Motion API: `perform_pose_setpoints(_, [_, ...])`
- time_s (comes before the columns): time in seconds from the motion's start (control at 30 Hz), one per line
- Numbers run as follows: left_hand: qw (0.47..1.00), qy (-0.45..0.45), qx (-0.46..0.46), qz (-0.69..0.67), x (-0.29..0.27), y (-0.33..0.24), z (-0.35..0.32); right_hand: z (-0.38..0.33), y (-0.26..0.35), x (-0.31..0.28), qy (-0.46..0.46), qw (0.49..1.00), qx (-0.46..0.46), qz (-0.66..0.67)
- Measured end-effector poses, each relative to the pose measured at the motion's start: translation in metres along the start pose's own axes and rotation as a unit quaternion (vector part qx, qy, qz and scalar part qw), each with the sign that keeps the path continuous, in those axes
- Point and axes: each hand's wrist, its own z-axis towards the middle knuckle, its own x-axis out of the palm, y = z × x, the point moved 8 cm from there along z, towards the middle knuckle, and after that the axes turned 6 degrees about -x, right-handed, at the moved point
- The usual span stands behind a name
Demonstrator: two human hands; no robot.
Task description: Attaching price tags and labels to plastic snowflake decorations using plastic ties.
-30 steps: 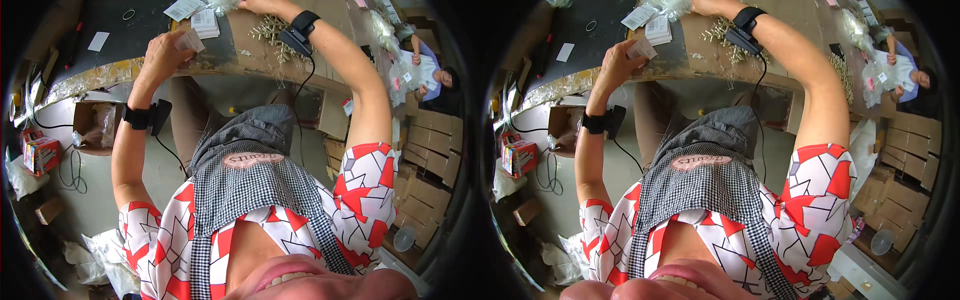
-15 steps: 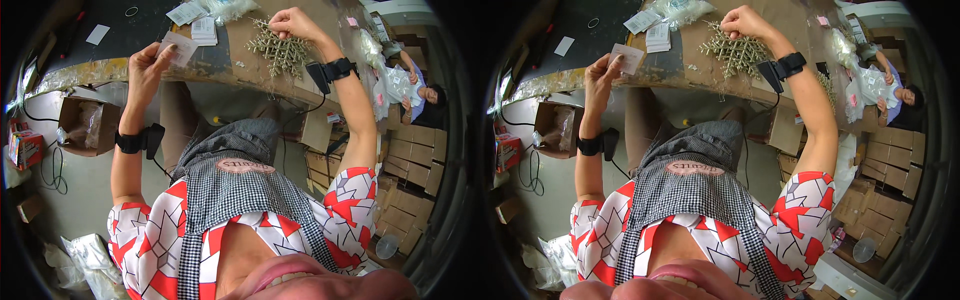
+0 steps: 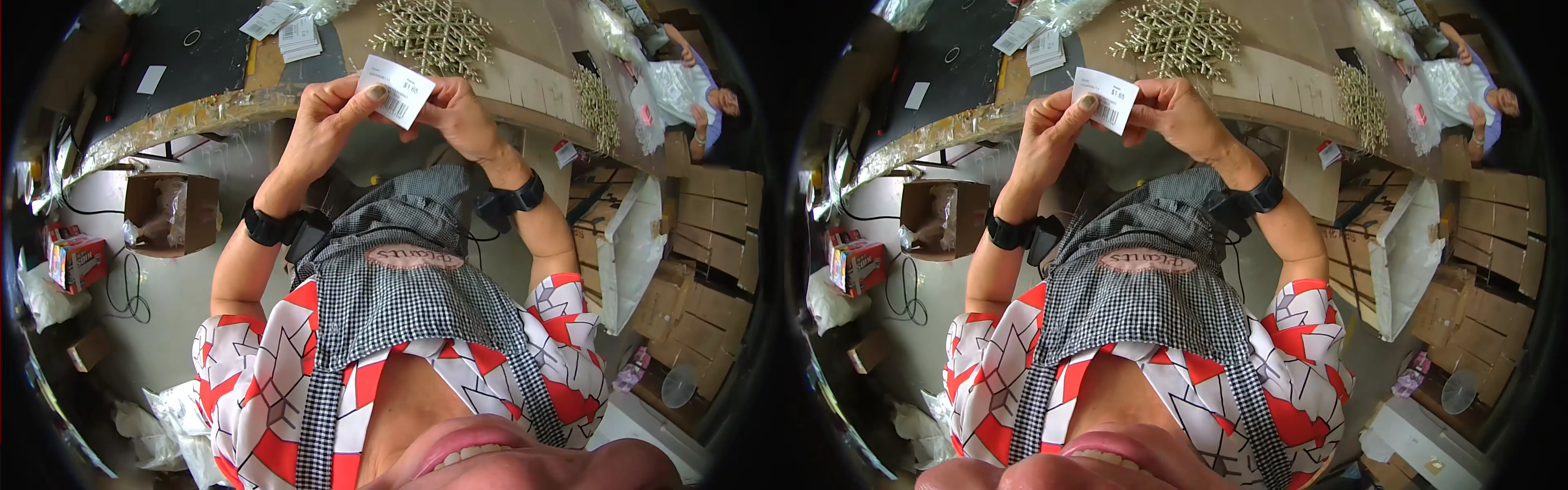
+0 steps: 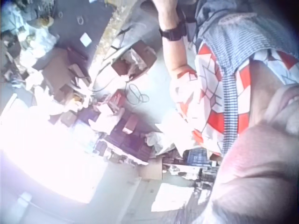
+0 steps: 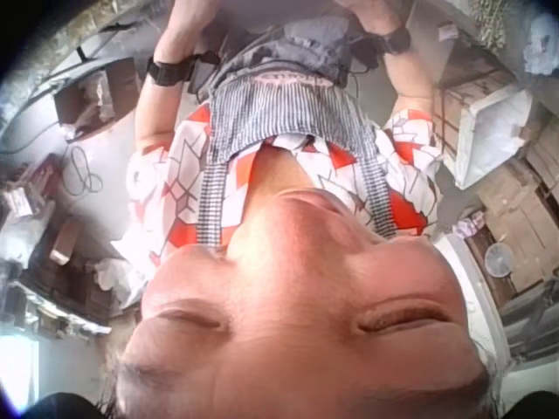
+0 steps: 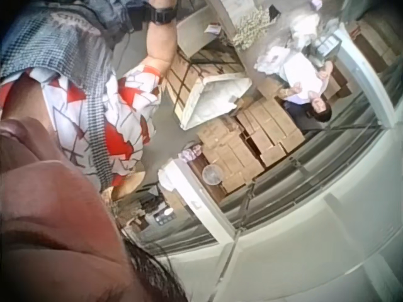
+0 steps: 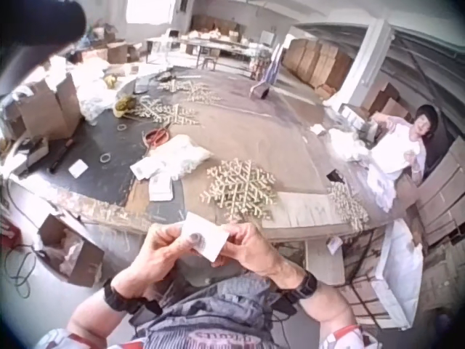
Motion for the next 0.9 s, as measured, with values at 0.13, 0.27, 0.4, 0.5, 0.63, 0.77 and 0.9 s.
perform_pose_setpoints(0.13, [0.993,0.095,-0.051,0.042,0.027,0.006,-0.002,0.001,0.005,-0.025,-0.022,0.998,-0.033,-0.05])
perform_pose_setpoints(0.27, [0.985,0.135,-0.079,0.076,0.043,0.015,-0.001,-0.003,-0.002,-0.018,0.017,0.992,-0.12,0.024])
perform_pose_setpoints(0.4, [0.987,0.101,-0.091,0.084,0.048,0.015,-0.001,-0.015,0.001,-0.028,-0.028,0.987,-0.153,0.029])
perform_pose_setpoints(0.5, [0.993,0.051,-0.072,0.08,0.04,0.013,0.001,-0.04,0.031,-0.058,-0.089,0.978,-0.182,0.048])
perform_pose_setpoints(0.63, [0.976,-0.003,-0.034,0.217,0.04,0.007,-0.002,-0.068,0.05,-0.041,-0.119,0.981,-0.147,-0.045])
perform_pose_setpoints(0.77, [0.946,-0.028,0.079,0.314,0.05,-0.008,-0.01,-0.06,0.044,-0.012,-0.17,0.975,-0.127,-0.068])
perform_pose_setpoints(0.9, [0.922,-0.03,0.13,0.364,0.056,-0.022,-0.011,-0.057,0.044,-0.015,-0.188,0.97,-0.143,-0.059])
